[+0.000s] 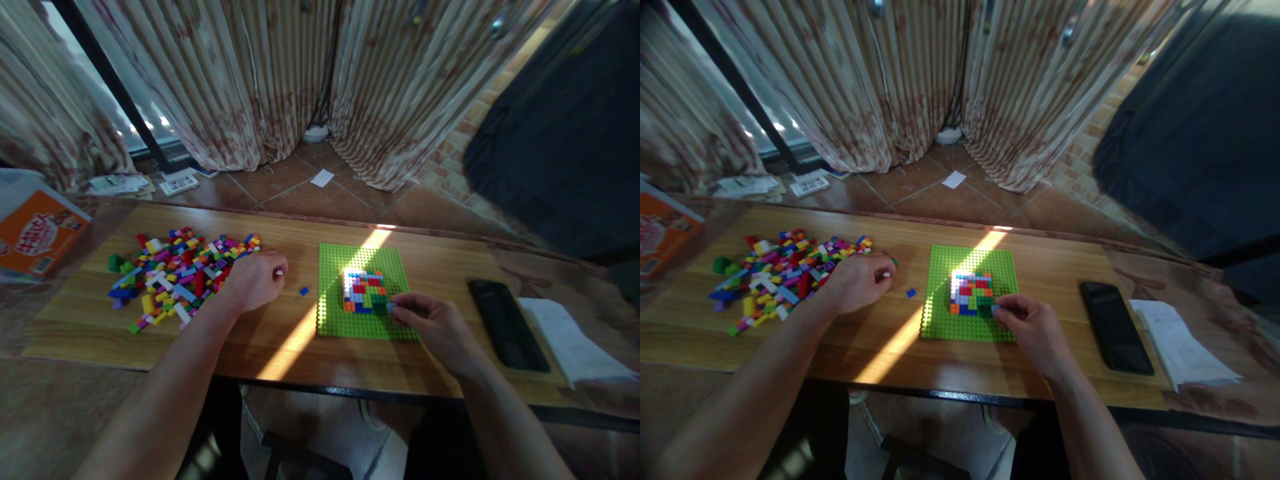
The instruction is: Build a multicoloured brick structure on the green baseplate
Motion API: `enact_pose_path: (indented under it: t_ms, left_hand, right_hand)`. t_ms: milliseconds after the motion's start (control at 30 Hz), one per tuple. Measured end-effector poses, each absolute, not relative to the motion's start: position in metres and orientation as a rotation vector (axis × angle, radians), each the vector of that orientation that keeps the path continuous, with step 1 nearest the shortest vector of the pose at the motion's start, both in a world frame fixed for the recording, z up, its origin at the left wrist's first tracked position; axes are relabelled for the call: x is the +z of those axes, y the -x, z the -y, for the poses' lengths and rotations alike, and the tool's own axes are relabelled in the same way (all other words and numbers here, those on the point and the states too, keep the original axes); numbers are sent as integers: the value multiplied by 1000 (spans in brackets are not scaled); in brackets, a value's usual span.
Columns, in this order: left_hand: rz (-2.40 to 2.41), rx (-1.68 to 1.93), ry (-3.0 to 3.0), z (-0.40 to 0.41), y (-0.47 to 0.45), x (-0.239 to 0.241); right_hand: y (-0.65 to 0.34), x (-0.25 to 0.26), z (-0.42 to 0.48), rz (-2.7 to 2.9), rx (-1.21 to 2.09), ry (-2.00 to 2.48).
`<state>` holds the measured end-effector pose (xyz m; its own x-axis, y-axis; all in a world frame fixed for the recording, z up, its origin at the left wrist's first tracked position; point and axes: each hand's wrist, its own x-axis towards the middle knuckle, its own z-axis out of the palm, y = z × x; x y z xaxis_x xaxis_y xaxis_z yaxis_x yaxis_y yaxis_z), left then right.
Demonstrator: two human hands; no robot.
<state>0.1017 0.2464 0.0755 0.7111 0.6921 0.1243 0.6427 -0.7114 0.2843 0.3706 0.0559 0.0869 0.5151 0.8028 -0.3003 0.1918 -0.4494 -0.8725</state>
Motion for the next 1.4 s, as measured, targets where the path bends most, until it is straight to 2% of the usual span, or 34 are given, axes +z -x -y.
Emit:
enact_pose_path:
  t_ms: [567,867,1100,1400]
  left_hand:
    - [-1041,338,-2676,-245,-103,73]
    - [-1033,321,-2657,-245,-104,72]
    - [-1020,314,-2641,-245,-103,72]
    - [-993,332,-2635,-246,-103,72]
  right_hand:
    - [-362,77,-60,630,1041,1823]
    - [-368,72,-57,824,962,1927]
    - [-375,69,-54,1068,777,2073]
    - [-376,68,-55,1053,836,2055]
